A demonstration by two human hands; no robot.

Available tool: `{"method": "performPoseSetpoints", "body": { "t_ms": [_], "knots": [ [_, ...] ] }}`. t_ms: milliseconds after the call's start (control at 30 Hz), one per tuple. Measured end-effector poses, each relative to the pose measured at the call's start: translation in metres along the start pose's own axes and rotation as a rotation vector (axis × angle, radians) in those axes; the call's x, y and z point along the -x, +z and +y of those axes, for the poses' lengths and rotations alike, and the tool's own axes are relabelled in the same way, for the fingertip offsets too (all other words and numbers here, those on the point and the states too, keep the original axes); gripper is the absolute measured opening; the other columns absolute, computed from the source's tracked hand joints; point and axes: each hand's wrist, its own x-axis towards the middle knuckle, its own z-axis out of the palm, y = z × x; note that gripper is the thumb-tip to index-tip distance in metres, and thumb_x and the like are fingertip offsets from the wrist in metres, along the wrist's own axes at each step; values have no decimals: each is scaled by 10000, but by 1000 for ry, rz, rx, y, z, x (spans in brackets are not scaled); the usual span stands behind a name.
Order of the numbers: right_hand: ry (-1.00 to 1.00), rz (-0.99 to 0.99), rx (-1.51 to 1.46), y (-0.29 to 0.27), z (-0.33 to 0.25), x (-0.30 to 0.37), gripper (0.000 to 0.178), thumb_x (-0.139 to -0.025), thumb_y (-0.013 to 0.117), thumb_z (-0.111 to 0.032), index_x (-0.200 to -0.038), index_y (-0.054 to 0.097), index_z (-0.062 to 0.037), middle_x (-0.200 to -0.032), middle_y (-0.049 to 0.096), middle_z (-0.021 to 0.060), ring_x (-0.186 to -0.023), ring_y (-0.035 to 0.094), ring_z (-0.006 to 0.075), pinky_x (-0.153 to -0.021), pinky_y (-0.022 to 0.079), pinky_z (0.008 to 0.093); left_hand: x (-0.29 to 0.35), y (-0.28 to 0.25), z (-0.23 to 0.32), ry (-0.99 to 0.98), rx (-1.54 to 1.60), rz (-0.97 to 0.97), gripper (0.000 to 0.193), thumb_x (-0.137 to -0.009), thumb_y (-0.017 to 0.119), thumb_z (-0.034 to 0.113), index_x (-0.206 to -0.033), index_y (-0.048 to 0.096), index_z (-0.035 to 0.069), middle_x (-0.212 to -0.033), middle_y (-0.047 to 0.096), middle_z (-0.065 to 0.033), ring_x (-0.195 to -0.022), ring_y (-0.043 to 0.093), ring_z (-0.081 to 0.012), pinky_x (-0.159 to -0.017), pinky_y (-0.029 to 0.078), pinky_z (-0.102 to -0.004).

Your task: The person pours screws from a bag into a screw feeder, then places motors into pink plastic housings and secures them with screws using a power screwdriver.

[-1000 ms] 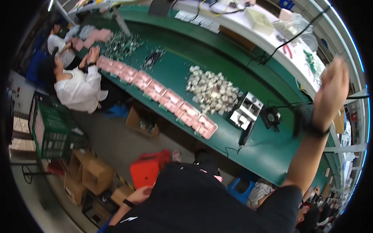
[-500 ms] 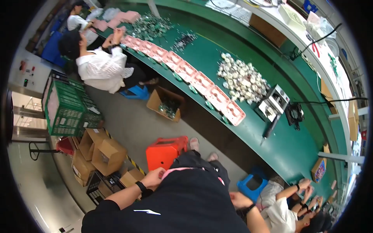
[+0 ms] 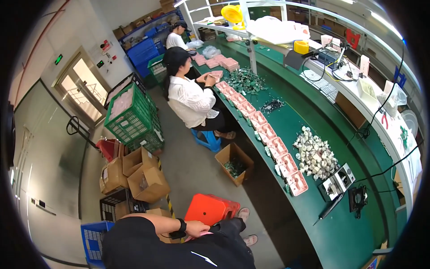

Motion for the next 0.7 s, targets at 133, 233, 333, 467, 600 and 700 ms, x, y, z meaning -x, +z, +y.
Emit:
{"method": "performPoseSetpoints", "body": {
  "t_ms": [133,233,333,467,600,700],
  "knots": [
    [-2,-17,27,15,15,12,340,-905,682,-116,-1228,644,-18,-1110,719,82,-1018,646,136,-903,510,304,19,15,16,-4,84,70,188,-950,568,277,-997,577,95,-891,676,-192,-878,660,-395,-727,480,-492],
    [15,-35,50,26,25,22,337,-908,677,-101,-1231,642,-13,-1112,717,80,-1018,642,132,-905,508,299,38,24,29,53,47,94,210,-978,541,309,-977,577,102,-881,673,-191,-849,652,-401,-719,482,-483],
    [46,-27,55,35,37,37,333,-911,672,-87,-1233,639,-8,-1115,715,77,-1019,639,128,-908,507,294,41,21,38,95,25,45,238,-988,543,334,-975,584,100,-872,674,-178,-827,653,-382,-708,486,-462],
    [118,25,3,45,75,59,329,-916,665,-68,-1236,636,-1,-1118,713,74,-1019,634,123,-911,505,287,-9,-6,23,205,64,-227,278,-960,616,351,-1028,613,81,-859,683,-128,-812,670,-293,-687,496,-402],
    [296,201,-253,149,128,132,325,-920,659,-48,-1240,633,7,-1120,711,70,-1020,630,118,-914,503,281,-77,-42,-23,32,666,-604,389,-902,722,373,-1087,661,37,-950,711,-85,-899,680,-174,-752,527,-323],
    [407,470,-447,165,118,150,287,-892,684,-78,-1164,650,8,-1063,723,93,-973,662,122,-877,523,285,-136,-66,-96,-259,720,-265,514,-879,738,414,-1167,615,6,-1111,700,-137,-1035,685,-213,-907,537,-328]
  ]
}}
